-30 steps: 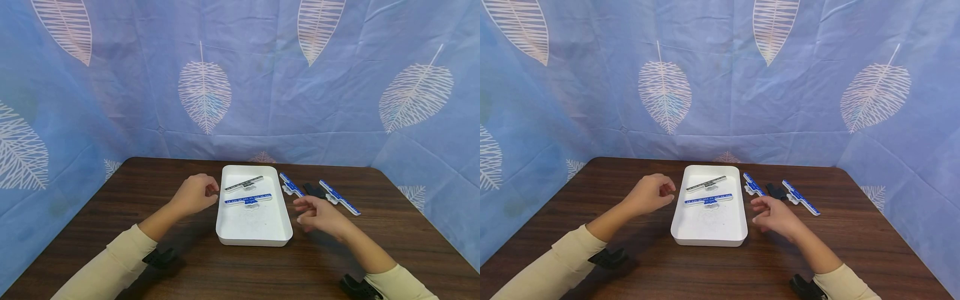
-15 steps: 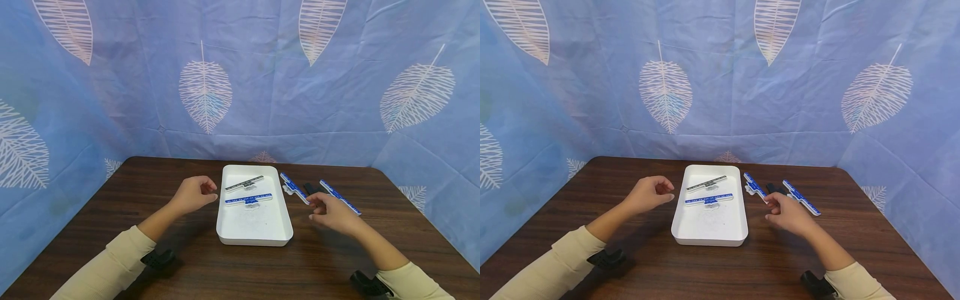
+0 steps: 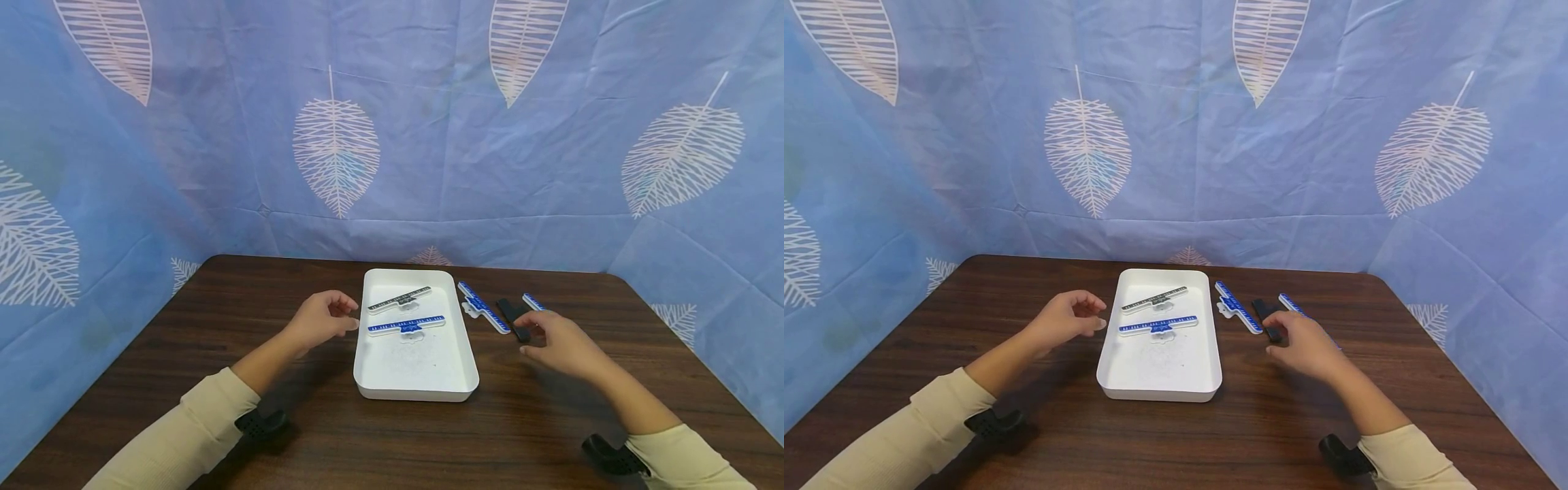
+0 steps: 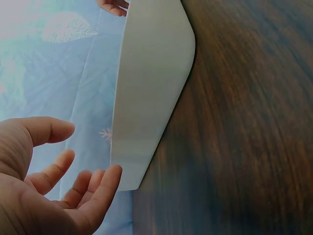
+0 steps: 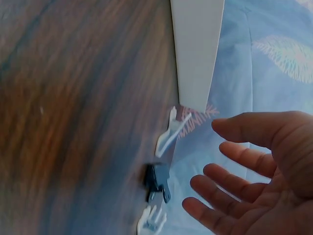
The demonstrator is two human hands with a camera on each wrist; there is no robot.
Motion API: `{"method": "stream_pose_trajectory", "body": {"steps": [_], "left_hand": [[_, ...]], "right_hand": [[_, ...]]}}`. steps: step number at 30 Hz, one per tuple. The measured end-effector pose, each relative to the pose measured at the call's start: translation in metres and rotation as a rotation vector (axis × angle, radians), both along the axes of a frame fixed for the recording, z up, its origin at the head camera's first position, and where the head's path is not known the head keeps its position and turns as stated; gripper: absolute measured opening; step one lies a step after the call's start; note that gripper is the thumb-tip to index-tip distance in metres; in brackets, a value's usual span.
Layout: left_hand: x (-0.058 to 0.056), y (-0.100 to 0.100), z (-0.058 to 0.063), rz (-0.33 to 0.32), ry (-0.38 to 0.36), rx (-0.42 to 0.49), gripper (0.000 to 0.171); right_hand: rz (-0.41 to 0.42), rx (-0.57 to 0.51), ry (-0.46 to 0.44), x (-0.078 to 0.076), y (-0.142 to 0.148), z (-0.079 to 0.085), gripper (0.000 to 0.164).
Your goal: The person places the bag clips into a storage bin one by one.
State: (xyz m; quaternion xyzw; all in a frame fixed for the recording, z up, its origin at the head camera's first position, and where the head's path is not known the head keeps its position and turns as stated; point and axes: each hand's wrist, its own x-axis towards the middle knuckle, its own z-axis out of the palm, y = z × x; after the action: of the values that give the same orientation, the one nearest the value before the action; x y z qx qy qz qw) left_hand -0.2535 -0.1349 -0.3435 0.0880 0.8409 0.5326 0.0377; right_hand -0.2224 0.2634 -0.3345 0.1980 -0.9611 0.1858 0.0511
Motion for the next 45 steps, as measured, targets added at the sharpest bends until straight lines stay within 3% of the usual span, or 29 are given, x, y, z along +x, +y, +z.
{"method": "stream_pose_trajectory", "body": {"steps": [5,10,19,26,45], "left_hand": [[0.0,0.004,-0.003,0.013,-0.053,0.051,0.031],[-0.002,0.006,-0.009,0.003,-0.089,0.082,0.036],[-0.006,0.01,-0.017,-0.008,-0.157,0.12,0.049],[-0.007,0.013,-0.02,-0.046,-0.189,0.12,0.06],[-0.009,0.016,-0.024,-0.062,-0.235,0.162,0.064]], "right_hand": [[0.069,0.079,0.089,-0.003,0.008,0.001,0.04],[0.104,0.138,0.12,-0.008,0.015,0.001,0.04],[0.077,0.143,0.127,-0.018,0.03,-0.002,0.04],[0.018,0.149,0.09,-0.026,0.038,-0.005,0.052],[-0.07,0.157,0.085,-0.047,0.045,-0.018,0.055]]}}
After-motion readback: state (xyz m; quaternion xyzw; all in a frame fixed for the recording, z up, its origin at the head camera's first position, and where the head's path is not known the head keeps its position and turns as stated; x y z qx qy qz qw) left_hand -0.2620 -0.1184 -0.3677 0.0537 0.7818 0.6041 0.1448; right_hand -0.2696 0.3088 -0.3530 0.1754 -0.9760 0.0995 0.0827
